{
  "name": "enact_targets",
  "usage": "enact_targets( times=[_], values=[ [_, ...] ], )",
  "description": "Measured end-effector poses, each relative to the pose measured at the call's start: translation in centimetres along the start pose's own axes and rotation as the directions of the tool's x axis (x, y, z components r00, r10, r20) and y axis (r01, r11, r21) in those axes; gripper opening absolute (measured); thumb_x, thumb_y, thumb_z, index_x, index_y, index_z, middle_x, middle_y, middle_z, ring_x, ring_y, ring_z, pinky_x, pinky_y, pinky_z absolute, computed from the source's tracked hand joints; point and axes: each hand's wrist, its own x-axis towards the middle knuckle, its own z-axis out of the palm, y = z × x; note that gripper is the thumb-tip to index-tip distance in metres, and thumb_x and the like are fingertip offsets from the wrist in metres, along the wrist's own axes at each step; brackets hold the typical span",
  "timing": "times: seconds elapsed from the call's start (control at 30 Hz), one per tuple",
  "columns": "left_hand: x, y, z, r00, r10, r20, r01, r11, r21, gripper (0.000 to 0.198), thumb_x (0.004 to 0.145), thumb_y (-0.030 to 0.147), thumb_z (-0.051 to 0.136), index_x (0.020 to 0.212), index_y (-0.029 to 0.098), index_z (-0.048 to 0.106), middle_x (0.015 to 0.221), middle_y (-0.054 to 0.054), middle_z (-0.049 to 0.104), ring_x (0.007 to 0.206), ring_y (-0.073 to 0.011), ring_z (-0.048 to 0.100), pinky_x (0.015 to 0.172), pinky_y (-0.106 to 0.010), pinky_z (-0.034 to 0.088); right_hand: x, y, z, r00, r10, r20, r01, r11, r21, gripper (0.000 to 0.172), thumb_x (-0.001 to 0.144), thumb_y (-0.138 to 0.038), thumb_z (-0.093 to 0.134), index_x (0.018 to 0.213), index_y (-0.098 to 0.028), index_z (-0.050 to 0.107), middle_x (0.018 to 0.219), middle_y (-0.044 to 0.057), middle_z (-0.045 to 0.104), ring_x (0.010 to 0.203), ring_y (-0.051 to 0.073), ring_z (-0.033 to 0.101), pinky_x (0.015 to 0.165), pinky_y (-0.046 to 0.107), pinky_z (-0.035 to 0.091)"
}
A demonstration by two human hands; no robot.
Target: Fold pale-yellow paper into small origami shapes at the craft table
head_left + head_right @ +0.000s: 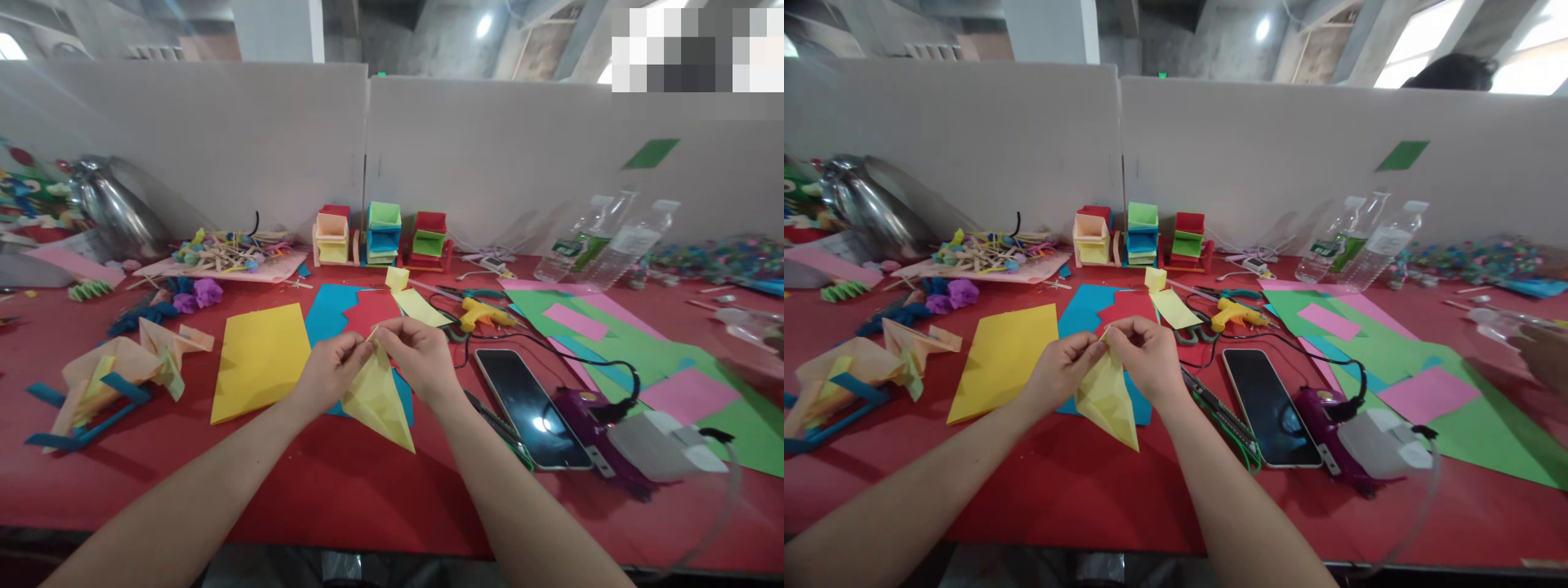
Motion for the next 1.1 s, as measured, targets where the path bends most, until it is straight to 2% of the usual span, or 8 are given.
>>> enact_targets(
  times=[0.27,0.57,0.83,1.1],
  values=[
    [-0.06,0.02,0.15,0.998,0.005,0.061,-0.005,1.000,-0.005,0.038,0.083,0.047,0.043,0.059,0.017,0.041,0.054,0.005,0.033,0.050,-0.0080,0.032,0.045,-0.019,0.025,-0.04,0.05,0.06,1.000,-0.007,-0.023,0.007,1.000,-0.006,0.013,0.066,-0.026,0.059,0.057,-0.016,0.055,0.051,-0.004,0.050,0.048,0.008,0.042,0.047,0.021,0.034],
    [0.10,0.01,-0.01,0.996,-0.063,0.055,0.071,0.987,-0.142,0.036,0.082,0.048,0.046,0.063,0.016,0.047,0.056,0.005,0.033,0.051,-0.0077,0.031,0.044,-0.019,0.025,-0.01,0.05,-0.30,0.998,-0.026,0.053,0.025,0.999,0.023,0.016,0.068,-0.032,0.063,0.068,-0.017,0.063,0.063,-0.001,0.061,0.056,0.010,0.051,0.055,0.023,0.041],
    [-0.01,0.02,-0.06,0.993,-0.076,0.094,0.093,0.978,-0.189,0.036,0.080,0.049,0.049,0.068,0.015,0.052,0.057,0.005,0.037,0.051,-0.0075,0.033,0.045,-0.019,0.026,-0.07,-0.24,-0.28,0.999,-0.003,0.034,0.002,1.000,0.014,0.017,0.067,-0.032,0.064,0.062,-0.016,0.060,0.055,-0.003,0.055,0.051,0.009,0.046,0.051,0.023,0.038],
    [-0.03,0.14,-0.13,0.991,-0.088,0.097,0.106,0.975,-0.194,0.037,0.079,0.050,0.050,0.068,0.015,0.054,0.056,0.005,0.040,0.050,-0.0070,0.034,0.044,-0.018,0.027,0.05,0.16,-0.39,0.995,0.067,0.074,-0.078,0.985,0.157,0.018,0.063,-0.032,0.069,0.064,-0.016,0.060,0.058,-0.003,0.058,0.053,0.009,0.049,0.052,0.022,0.039]
  ],
)
